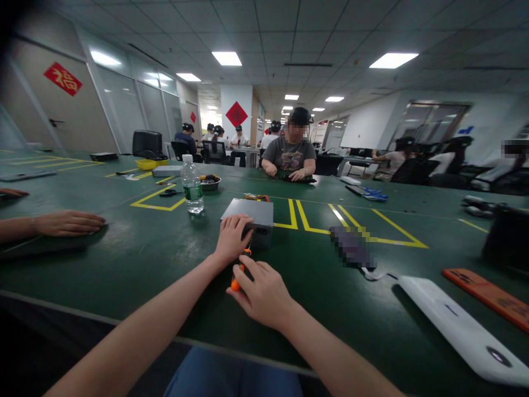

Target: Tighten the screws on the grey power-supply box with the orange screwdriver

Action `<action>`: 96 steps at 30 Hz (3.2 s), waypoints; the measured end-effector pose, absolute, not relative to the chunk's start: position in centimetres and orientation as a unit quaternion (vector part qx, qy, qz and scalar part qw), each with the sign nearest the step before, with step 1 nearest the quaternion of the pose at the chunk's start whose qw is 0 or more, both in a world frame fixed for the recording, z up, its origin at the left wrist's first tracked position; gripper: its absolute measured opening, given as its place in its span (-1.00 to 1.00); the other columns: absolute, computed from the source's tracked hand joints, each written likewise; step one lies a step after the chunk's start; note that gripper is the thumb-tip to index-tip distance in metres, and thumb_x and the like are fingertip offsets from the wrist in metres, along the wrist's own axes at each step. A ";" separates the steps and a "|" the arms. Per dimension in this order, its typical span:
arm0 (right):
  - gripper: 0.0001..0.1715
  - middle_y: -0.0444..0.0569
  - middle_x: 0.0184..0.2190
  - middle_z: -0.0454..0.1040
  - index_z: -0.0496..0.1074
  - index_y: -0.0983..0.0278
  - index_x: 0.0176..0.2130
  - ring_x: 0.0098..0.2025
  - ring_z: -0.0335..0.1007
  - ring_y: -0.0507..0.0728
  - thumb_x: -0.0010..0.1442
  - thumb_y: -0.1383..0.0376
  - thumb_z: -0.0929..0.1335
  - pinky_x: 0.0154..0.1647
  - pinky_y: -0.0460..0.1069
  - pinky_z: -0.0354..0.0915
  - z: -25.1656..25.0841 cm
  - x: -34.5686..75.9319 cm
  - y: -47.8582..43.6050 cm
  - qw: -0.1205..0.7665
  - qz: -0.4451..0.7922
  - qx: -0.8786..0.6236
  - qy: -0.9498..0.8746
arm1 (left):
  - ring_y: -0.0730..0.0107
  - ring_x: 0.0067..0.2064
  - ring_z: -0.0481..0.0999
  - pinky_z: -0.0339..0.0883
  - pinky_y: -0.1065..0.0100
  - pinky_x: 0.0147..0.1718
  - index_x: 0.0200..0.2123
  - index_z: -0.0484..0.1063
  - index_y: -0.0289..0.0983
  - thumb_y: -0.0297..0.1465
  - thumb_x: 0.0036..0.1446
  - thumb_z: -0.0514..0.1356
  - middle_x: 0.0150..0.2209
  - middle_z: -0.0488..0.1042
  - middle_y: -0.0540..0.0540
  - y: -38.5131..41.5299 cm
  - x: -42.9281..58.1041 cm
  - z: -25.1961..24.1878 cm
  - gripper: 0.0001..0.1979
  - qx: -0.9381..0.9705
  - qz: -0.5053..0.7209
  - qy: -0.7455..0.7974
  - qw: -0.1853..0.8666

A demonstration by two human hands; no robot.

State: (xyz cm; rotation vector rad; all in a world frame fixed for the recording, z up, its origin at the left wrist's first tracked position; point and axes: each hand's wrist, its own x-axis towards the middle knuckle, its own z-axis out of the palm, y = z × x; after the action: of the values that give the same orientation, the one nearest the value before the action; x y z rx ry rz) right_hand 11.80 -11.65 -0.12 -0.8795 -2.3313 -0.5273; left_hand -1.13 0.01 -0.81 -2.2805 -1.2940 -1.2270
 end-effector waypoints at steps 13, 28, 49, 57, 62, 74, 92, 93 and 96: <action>-0.75 0.13 -0.21 0.34 0.32 0.32 -0.20 -0.37 0.34 0.04 0.14 0.22 0.26 -0.42 -0.10 0.29 -0.7 12.0 -11.1 0.293 -0.252 -0.346 -0.855 | 0.27 0.03 0.26 0.07 0.18 0.03 -0.12 0.29 -0.18 -0.38 0.11 0.07 -0.04 0.34 -0.10 -0.2 -1.1 -0.8 -0.77 -0.775 -0.426 -0.449 0.125; -0.76 -0.04 -0.46 0.33 0.28 0.29 -0.45 -0.50 0.26 -0.02 0.17 0.20 0.25 -0.53 -0.14 0.16 -0.4 12.7 -9.9 0.324 -0.326 -0.328 -0.826 | 0.26 0.02 0.26 0.05 0.17 0.04 -0.12 0.29 -0.19 -0.38 0.12 0.05 -0.04 0.34 -0.11 -0.1 -1.0 -0.8 -0.77 -0.773 -0.422 -0.455 0.131; -0.95 -0.06 -0.44 0.31 0.23 0.27 -0.42 -0.43 0.27 -0.01 0.08 0.40 0.25 -0.48 -0.12 0.22 0.7 15.5 -10.6 0.403 -0.242 -0.350 -0.810 | 0.25 0.01 0.28 0.09 0.15 0.02 -0.11 0.29 -0.17 -0.43 0.10 0.06 -0.06 0.35 -0.10 -0.3 -1.1 -0.7 -0.75 -0.776 -0.427 -0.445 0.132; -0.96 -0.05 -0.42 0.33 0.24 0.27 -0.40 -0.41 0.29 0.01 0.08 0.40 0.25 -0.44 -0.11 0.25 0.5 15.5 -10.5 0.407 -0.244 -0.354 -0.806 | 0.26 0.02 0.27 0.07 0.16 0.04 -0.10 0.29 -0.17 -0.45 0.09 0.05 -0.06 0.35 -0.09 -0.4 -1.1 -0.7 -0.74 -0.778 -0.423 -0.446 0.130; -0.96 -0.05 -0.41 0.33 0.26 0.27 -0.41 -0.38 0.31 0.01 0.09 0.39 0.25 -0.42 -0.11 0.26 0.4 15.7 -10.2 0.409 -0.241 -0.363 -0.802 | 0.24 0.02 0.27 0.07 0.14 0.03 -0.10 0.29 -0.17 -0.44 0.09 0.05 -0.06 0.35 -0.11 -0.4 -1.2 -0.7 -0.73 -0.779 -0.423 -0.445 0.128; -0.67 0.09 -0.17 0.24 0.23 0.29 -0.11 -0.30 0.33 0.06 0.16 0.16 0.22 -0.40 -0.05 0.33 1.2 15.2 -11.5 0.359 -0.134 -0.392 -0.836 | 0.24 0.01 0.28 0.08 0.17 0.02 -0.13 0.29 -0.20 -0.34 0.11 0.07 -0.07 0.35 -0.11 -0.3 -0.9 -0.6 -0.77 -0.770 -0.430 -0.453 0.129; -0.63 0.19 0.01 0.20 0.19 0.29 -0.03 -0.07 0.28 0.15 0.17 0.21 0.19 -0.16 0.04 0.30 0.8 15.5 -11.8 0.286 -0.093 -0.337 -0.892 | 0.28 0.09 0.24 -0.01 0.17 0.08 -0.14 0.30 -0.15 -0.32 0.13 0.05 0.01 0.37 -0.02 -0.4 -1.7 0.0 -0.79 -0.781 -0.398 -0.467 0.120; -0.63 0.18 0.01 0.21 0.19 0.29 -0.03 -0.06 0.28 0.16 0.17 0.21 0.20 -0.15 0.05 0.29 0.8 15.5 -11.8 0.281 -0.106 -0.330 -0.895 | 0.28 0.09 0.24 -0.01 0.17 0.08 -0.13 0.30 -0.15 -0.32 0.13 0.05 0.01 0.37 -0.02 -0.4 -1.7 0.0 -0.79 -0.780 -0.399 -0.466 0.120; -0.64 0.17 -0.01 0.30 0.19 0.30 -0.07 -0.12 0.33 0.16 0.15 0.20 0.25 -0.17 0.07 0.29 0.6 15.2 -11.7 0.297 -0.150 -0.314 -0.889 | 0.29 0.08 0.25 0.01 0.18 0.07 -0.13 0.30 -0.15 -0.33 0.13 0.05 0.00 0.38 -0.01 -0.4 -1.7 -0.1 -0.79 -0.779 -0.407 -0.461 0.121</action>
State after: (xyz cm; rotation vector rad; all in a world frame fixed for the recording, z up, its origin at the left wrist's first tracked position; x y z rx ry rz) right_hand 15.21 -11.73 0.58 -0.8347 -2.3634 -0.3999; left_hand -1.72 -0.37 -0.11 -2.2745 -1.3477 -1.1900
